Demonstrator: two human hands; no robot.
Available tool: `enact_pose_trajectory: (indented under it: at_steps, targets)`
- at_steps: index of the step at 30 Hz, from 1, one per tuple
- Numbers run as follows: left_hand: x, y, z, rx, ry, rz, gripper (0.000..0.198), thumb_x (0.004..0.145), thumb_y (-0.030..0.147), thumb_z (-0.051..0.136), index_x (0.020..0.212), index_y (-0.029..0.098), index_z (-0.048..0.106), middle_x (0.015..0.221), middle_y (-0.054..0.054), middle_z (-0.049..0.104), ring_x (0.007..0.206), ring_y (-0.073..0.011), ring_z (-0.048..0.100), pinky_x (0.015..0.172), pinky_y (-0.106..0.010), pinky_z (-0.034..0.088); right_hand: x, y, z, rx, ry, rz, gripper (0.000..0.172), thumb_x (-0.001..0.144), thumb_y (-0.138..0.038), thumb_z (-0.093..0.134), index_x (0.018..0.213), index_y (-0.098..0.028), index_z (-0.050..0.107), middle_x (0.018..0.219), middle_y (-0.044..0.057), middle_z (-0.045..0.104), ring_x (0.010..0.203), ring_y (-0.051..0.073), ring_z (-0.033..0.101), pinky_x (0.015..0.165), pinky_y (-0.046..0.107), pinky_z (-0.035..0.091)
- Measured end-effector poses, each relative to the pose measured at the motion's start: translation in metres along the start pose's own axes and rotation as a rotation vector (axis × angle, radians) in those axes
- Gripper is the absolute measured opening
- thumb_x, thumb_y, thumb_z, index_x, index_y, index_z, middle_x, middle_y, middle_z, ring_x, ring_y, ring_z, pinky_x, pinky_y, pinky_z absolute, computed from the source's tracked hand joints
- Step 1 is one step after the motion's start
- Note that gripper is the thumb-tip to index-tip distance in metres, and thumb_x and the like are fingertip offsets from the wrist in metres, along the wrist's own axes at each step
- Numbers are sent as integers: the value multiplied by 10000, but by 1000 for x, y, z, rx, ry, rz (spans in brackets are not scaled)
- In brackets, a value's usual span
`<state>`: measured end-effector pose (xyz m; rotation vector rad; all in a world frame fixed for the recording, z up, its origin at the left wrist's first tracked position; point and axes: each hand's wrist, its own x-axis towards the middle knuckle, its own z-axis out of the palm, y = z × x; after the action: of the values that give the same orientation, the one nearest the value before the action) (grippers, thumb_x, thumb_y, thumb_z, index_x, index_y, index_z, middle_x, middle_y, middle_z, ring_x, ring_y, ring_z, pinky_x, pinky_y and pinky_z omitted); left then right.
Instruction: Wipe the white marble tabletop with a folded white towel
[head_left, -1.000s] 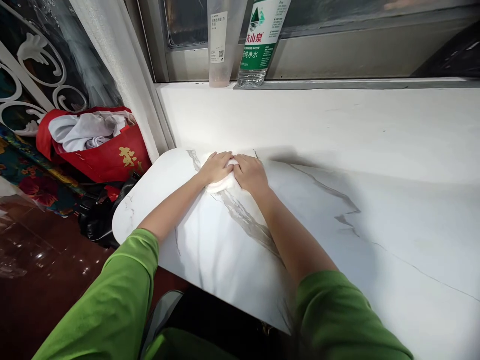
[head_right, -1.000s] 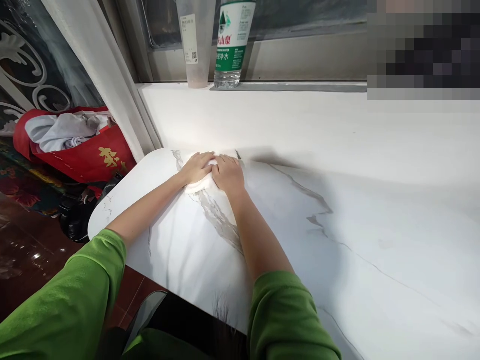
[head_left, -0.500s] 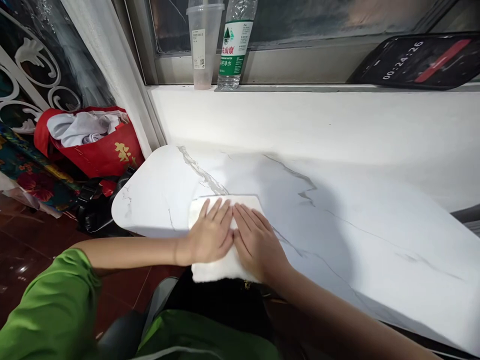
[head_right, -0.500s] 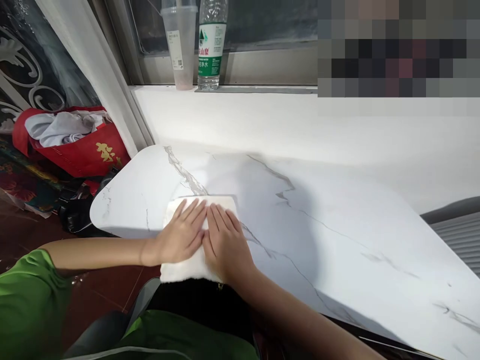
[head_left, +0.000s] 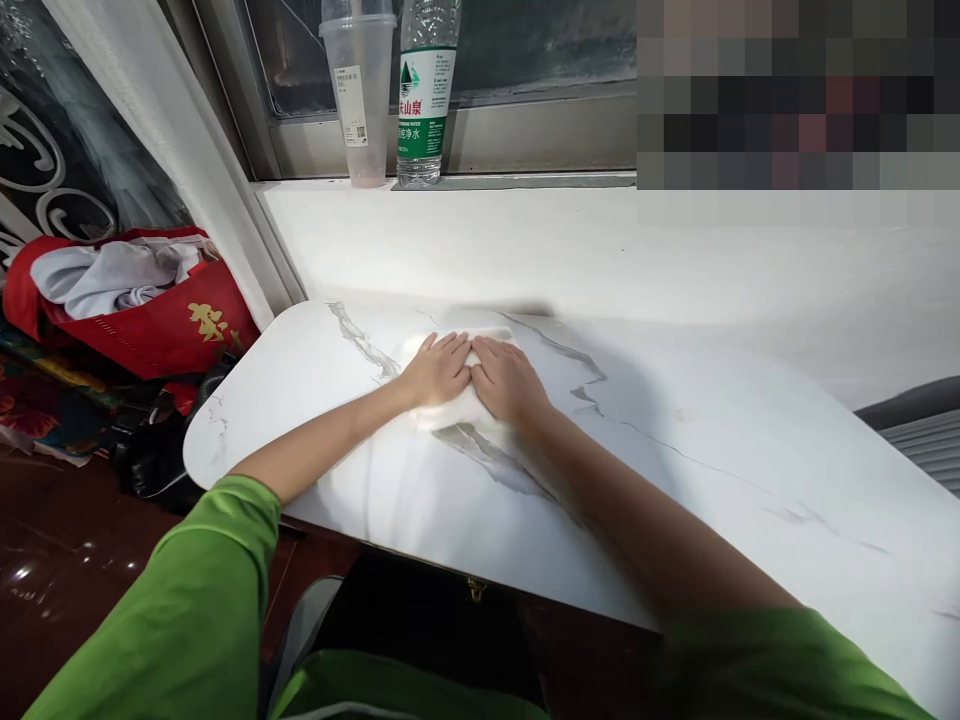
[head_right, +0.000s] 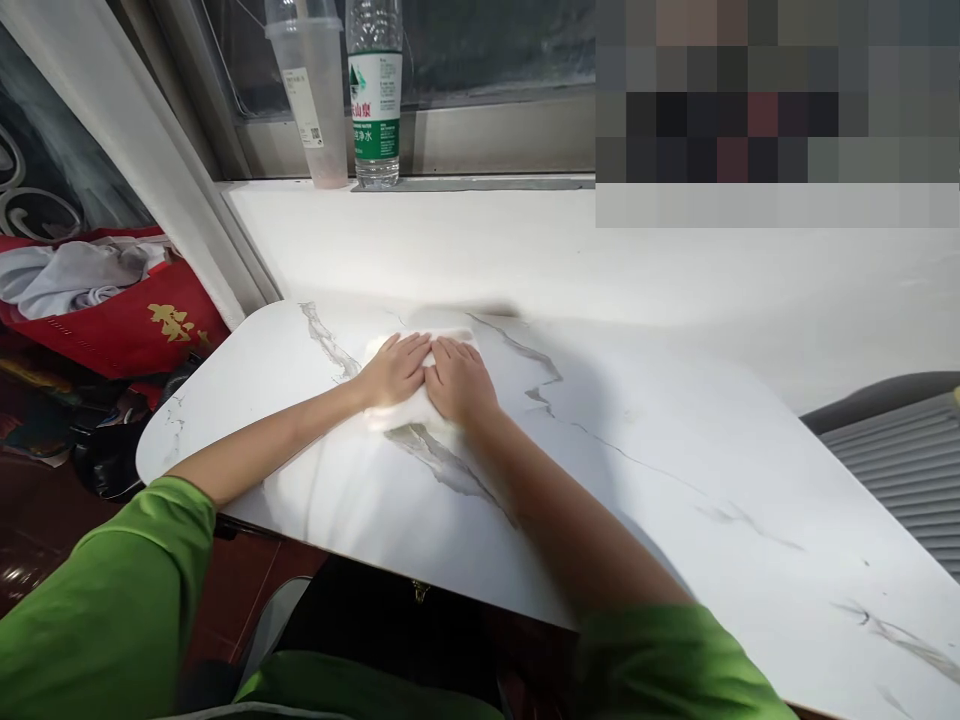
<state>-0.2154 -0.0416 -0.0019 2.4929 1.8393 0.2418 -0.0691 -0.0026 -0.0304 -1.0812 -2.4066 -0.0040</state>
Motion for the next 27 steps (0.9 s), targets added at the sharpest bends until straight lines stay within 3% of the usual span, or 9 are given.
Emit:
enact_pose_trajectory:
  at_steps: [3, 6, 12, 19, 27]
  targets:
    - [39, -12, 1, 5, 8, -22, 530, 968, 222, 322, 1476, 90, 394, 1586, -109, 356, 1479, -218, 304, 1235, -420, 172, 31, 22, 8, 5, 6, 54, 452, 881, -139, 356, 1242, -56, 614, 1330, 181, 627, 1262, 291, 544, 1089, 429, 391]
    - [62, -17, 3, -2, 22, -47, 516, 974, 217, 312, 1467, 105, 412, 1580, -95, 371, 1475, -198, 314, 1234, -400, 179, 48, 36, 15, 12, 8, 101, 441, 871, -117, 355, 1211, -66, 631, 1304, 181, 642, 1237, 289, 555, 1061, 425, 407]
    - [65, -18, 7, -17, 54, -55, 500, 986, 238, 297, 1458, 132, 424, 1581, -85, 371, 1474, -188, 316, 1235, -410, 178, 48, 42, 21, 26, 66, 107, 435, 870, -130, 359, 1200, -96, 640, 1283, 170, 655, 1217, 291, 561, 1049, 452, 402]
    - [29, 6, 5, -2, 50, -43, 513, 981, 254, 303, 1463, 120, 416, 1582, -106, 365, 1473, -218, 320, 1229, -448, 184, 7, 23, 1, 8, 54, 62, 444, 892, -152, 369, 1253, -75, 615, 1321, 181, 634, 1250, 295, 550, 1077, 466, 398]
    - [-62, 72, 4, 15, 42, 84, 525, 1000, 279, 272, 1467, 76, 401, 1574, -141, 366, 1475, -263, 314, 1225, -489, 185, -100, -20, -41, -87, 63, 3, 476, 945, -205, 318, 1320, -44, 565, 1342, 188, 619, 1284, 286, 533, 1109, 477, 392]
